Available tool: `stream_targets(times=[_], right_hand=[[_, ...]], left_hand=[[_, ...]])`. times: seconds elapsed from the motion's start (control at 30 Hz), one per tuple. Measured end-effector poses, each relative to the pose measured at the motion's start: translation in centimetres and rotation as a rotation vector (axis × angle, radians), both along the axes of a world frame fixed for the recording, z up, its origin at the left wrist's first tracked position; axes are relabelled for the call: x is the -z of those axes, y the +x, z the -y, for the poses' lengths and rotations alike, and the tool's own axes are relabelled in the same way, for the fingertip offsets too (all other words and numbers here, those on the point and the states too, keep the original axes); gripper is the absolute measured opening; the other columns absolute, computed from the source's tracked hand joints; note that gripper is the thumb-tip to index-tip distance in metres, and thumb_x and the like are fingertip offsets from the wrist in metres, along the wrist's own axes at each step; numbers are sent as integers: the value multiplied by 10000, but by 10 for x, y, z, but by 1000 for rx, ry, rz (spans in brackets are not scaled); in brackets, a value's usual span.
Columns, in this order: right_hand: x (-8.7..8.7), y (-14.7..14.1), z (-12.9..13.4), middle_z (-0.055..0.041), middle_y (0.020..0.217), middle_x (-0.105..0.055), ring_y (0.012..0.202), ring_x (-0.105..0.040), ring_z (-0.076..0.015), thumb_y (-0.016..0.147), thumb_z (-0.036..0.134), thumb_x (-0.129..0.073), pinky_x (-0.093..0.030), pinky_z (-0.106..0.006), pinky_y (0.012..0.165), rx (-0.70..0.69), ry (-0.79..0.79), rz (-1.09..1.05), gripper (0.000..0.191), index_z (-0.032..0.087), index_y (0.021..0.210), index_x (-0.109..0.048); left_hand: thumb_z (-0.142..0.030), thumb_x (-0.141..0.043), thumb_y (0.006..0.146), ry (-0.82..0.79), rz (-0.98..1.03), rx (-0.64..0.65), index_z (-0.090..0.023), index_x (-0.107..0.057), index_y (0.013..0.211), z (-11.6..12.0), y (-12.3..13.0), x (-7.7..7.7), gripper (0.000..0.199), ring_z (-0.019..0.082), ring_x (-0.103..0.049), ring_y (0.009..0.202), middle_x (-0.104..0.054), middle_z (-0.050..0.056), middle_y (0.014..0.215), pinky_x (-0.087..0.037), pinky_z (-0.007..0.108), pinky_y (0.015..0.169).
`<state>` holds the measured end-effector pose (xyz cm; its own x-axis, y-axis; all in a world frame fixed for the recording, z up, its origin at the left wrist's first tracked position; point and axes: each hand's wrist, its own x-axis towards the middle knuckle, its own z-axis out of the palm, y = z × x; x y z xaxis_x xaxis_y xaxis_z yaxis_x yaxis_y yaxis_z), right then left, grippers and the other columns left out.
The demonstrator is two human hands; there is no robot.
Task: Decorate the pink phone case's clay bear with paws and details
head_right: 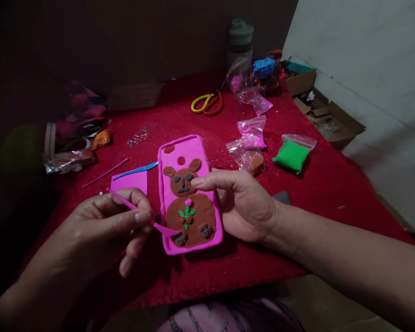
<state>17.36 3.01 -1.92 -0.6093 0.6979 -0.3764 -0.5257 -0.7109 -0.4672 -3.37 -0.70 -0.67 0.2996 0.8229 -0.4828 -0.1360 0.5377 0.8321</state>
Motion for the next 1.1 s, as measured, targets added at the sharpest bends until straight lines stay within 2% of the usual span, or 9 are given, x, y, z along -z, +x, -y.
stream_targets(times=[0.3,0.53,0.9,1.1], right_hand=[[0,-1,0,-74,798,-699,938,-649,-263,681,115,-606,-413,-487,1023,1,26,6,84,142,734,-664],[0,-2,-2,-59,778,-697,908,-648,-254,638,110,-636,-432,-472,1008,0,-19,-6,116,151,744,-659],[-1,-2,0,-74,811,-698,960,-635,-263,640,106,-612,-426,-463,1014,9,-16,16,88,142,715,-640],[-1,-2,0,-69,814,-697,927,-636,-254,644,110,-608,-424,-465,1017,-1,-13,12,108,145,738,-647]], left_hand=[[-244,-705,794,4,-15,8,-149,-621,726,1,0,-1,144,106,-553,317,-640,11,461,-428,146,340],[-240,-699,808,-3,-3,19,-142,-615,742,0,-2,3,144,105,-566,337,-653,5,478,-452,151,350],[-241,-700,809,12,16,11,-141,-630,725,0,-3,1,148,97,-574,331,-653,7,468,-433,122,359],[-251,-713,802,7,8,26,-141,-629,735,0,-2,2,153,97,-570,334,-653,7,464,-442,128,358]])
